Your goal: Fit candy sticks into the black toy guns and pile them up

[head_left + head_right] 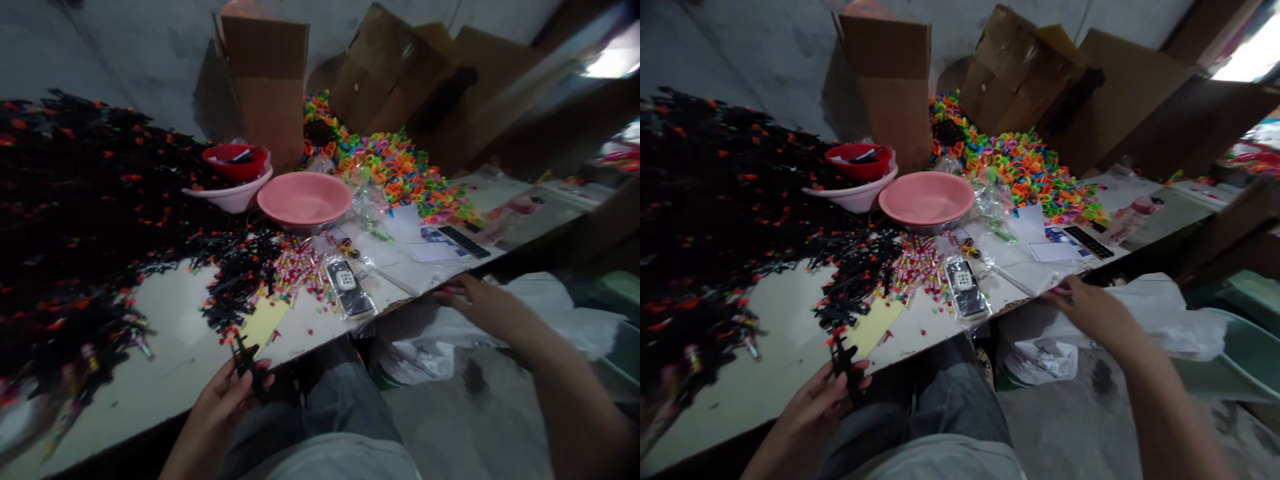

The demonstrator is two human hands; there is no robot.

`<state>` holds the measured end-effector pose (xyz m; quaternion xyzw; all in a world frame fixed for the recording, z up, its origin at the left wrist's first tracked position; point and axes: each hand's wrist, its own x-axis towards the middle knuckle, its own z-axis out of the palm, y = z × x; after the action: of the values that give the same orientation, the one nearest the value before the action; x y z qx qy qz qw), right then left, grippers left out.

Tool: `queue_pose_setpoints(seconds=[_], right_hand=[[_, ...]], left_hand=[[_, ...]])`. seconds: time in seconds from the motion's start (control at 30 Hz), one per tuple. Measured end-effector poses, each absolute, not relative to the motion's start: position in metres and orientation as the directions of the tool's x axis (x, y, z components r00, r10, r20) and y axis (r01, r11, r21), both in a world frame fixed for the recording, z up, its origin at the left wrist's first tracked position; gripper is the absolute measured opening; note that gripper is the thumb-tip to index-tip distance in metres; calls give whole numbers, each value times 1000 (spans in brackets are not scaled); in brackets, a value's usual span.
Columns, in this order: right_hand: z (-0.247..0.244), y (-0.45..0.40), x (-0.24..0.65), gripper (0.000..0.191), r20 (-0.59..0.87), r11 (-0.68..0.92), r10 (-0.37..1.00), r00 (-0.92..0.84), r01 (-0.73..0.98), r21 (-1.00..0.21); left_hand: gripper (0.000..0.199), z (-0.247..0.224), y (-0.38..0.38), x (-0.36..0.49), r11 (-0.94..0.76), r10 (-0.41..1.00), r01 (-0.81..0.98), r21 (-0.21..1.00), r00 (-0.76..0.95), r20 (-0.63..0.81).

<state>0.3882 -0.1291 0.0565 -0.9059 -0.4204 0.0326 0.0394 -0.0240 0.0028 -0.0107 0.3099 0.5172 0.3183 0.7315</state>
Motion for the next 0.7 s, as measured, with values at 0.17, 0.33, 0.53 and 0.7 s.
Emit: queue_pose_setpoints(seconds=[0.17, 0.33, 0.53, 0.7], right_hand=[[10, -87, 235, 33, 19, -55, 990, 140, 504, -862], [-23, -58, 144, 24, 109, 68, 979, 175, 223, -972], [-41, -48, 120, 21, 89, 80, 988, 126, 77, -994], [-47, -54, 114, 23, 61, 51, 987, 152, 70, -996]], left_hand=[[62, -6, -1, -8, 618, 779, -258, 743, 325, -536], [67, -6, -2, -11, 483, 870, -305, 821, 268, -413], [49, -9, -8, -26, 425, 898, -234, 874, 231, -375], [59, -10, -12, -27, 380, 920, -291, 878, 212, -329]])
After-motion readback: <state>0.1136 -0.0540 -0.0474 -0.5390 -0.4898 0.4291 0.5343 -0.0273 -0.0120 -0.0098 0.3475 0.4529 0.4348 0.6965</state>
